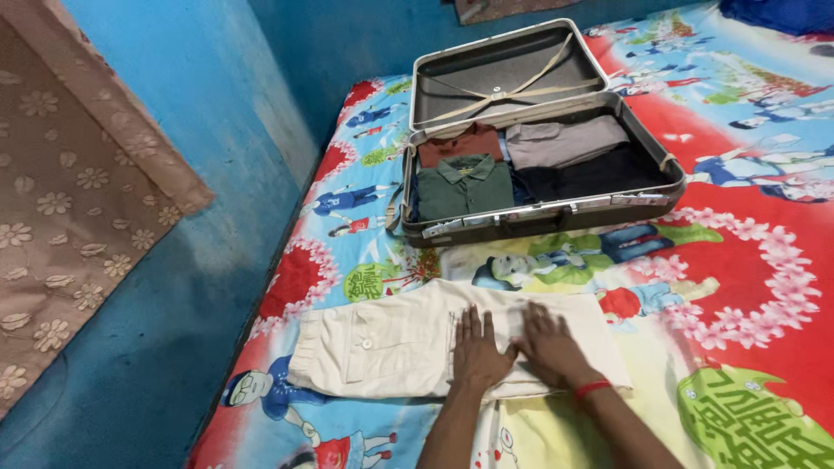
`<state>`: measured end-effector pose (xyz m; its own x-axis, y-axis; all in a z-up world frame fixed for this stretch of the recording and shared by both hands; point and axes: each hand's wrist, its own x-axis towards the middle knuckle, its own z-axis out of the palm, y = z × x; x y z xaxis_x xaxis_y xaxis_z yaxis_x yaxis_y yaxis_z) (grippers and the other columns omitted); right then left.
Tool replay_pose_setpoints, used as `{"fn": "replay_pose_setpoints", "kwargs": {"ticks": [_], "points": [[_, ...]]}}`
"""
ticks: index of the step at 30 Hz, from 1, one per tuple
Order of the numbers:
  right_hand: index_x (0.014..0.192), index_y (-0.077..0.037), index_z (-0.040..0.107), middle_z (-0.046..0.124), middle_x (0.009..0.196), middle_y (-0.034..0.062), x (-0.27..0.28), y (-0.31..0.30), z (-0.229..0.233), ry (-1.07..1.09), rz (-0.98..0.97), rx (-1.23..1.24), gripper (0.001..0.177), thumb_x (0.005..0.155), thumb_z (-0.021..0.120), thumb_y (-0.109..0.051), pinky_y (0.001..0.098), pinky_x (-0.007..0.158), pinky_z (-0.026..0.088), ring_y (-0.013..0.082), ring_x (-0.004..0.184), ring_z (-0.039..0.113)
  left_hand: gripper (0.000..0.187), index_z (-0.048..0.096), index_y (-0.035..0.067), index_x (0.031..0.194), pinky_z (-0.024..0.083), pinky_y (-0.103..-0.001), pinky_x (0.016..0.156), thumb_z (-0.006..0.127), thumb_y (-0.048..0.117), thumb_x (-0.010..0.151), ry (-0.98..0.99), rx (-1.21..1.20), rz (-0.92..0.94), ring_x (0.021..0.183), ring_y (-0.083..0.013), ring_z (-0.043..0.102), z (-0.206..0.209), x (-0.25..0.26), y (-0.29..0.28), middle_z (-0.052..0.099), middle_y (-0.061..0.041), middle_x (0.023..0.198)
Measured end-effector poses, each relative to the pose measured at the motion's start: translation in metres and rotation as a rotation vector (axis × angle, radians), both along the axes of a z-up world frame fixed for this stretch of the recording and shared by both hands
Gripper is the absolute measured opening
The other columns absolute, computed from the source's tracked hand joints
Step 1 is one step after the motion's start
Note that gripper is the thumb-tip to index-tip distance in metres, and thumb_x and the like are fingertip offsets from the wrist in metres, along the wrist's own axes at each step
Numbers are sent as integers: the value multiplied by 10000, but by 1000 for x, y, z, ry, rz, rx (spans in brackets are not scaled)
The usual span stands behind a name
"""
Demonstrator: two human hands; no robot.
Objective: The person folds a pair of pants on a bed, places them into an open suitcase already containing other clothes, secures the internal straps, and then closes and latches the suitcase.
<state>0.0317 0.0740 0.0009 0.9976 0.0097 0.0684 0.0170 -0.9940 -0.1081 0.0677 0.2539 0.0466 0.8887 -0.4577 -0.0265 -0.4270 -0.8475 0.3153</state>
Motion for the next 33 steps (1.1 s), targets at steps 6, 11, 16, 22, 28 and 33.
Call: {"fn": "replay_pose_setpoints", "kwargs": {"ticks": [6,11,16,22,28,33], "points": [[1619,-139,150,118,1715,67,1,-35,-8,79,-31,21,750,1030,298,-579,533,1245,146,287,1570,140,987,172,23,1617,-37,-487,1261,461,655,917,-17,21,-13,1587,-368,-14,-7,5,0,34,-253,1700],[1633,-181,117,104,1710,35,-21,-85,14,126,-304,49,782,1005,254,-626,542,1237,111,257,1576,93,997,160,27,1616,-51,-499,1256,457,667,911,15,-4,-19,1586,-368,-47,-6,0,1,23,-255,1696],[1627,-174,161,125,1713,60,-27,-90,20,119,-368,54,760,1015,244,-617,561,1248,99,245,1579,116,982,164,12,1617,-67,-551,1243,473,622,912,3,76,-15,1580,-382,-57,-4,4,-7,26,-262,1697],[1623,-168,183,136,1709,75,-27,-94,13,114,-340,20,709,1032,240,-556,575,1235,126,260,1577,126,814,257,37,1608,-8,-609,1249,427,508,966,-111,55,-236,1589,-400,31,-30,-14,-73,117,-230,1714],[1612,-183,201,151,1704,59,-24,-106,-5,41,-298,-26,650,1033,250,-473,562,1234,132,269,1575,140,769,229,178,1644,-9,-661,1226,317,578,994,-35,-26,-416,1596,-335,52,-42,-46,-105,113,-87,1737],[1620,-193,193,136,1708,60,-22,-105,0,41,-317,58,660,1031,258,-483,571,1232,115,270,1563,147,776,198,321,1631,-33,-650,1236,309,689,957,78,198,-232,1601,-302,15,-2,-19,-25,55,19,1740]]}}
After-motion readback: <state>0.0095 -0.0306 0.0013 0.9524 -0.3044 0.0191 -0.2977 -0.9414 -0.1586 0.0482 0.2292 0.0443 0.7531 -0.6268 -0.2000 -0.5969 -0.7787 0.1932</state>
